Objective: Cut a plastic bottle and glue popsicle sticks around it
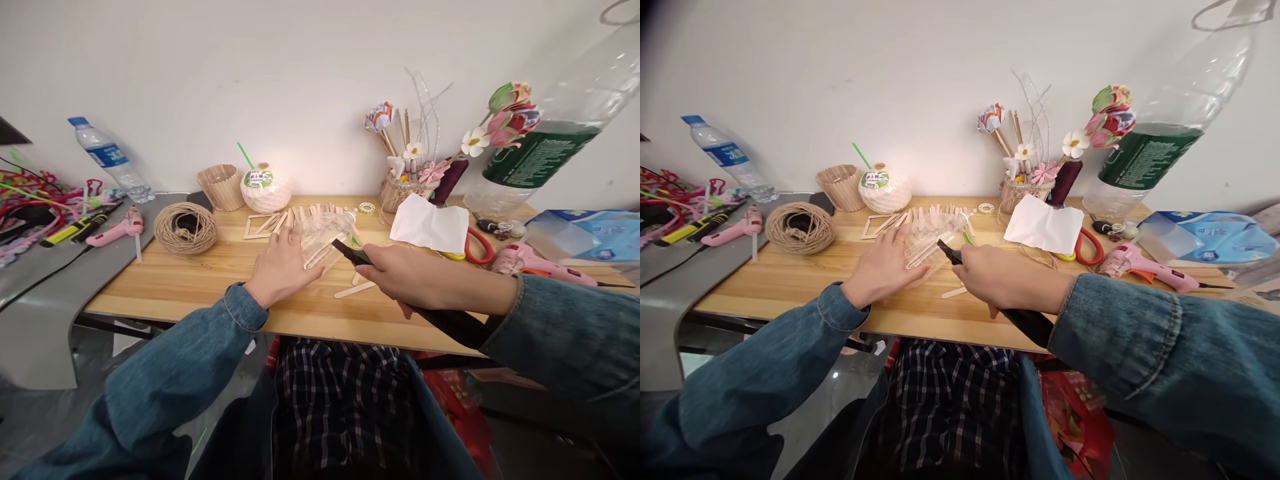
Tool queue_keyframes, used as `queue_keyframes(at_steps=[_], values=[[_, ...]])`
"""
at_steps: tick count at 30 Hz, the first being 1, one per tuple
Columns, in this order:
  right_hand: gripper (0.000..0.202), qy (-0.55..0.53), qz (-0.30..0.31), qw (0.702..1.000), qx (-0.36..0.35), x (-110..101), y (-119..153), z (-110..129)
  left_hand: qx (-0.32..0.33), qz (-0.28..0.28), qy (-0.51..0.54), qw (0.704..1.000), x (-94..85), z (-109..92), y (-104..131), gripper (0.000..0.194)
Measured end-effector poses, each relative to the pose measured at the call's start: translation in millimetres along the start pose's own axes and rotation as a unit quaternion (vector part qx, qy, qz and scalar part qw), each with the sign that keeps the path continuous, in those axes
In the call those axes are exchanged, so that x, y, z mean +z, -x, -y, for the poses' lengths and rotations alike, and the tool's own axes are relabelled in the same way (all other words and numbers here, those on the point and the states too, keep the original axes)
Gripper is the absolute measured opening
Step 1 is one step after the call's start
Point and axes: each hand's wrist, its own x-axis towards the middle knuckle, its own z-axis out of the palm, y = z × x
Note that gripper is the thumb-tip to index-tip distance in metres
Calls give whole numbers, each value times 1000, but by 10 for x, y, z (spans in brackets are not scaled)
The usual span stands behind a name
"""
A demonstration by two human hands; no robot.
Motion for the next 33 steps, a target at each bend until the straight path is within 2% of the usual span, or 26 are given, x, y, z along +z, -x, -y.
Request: queue_keyframes(at_steps=[7,13,17,26,33], values=[[22,-46,60,996,-38,-9,-118,-149,58,-7,37,998,35,109,-71,87],[24,78,11,997,-17,36,-123,-49,79,11,42,996,17,116,-140,88],[22,106,-3,994,-17,69,-105,-8,78,14,40,996,16,107,-144,90],[25,126,53,991,10,16,-118,102,78,8,28,997,18,86,-124,88],[24,163,88,982,-23,-84,-247,200,84,8,17,996,-6,72,-107,87]])
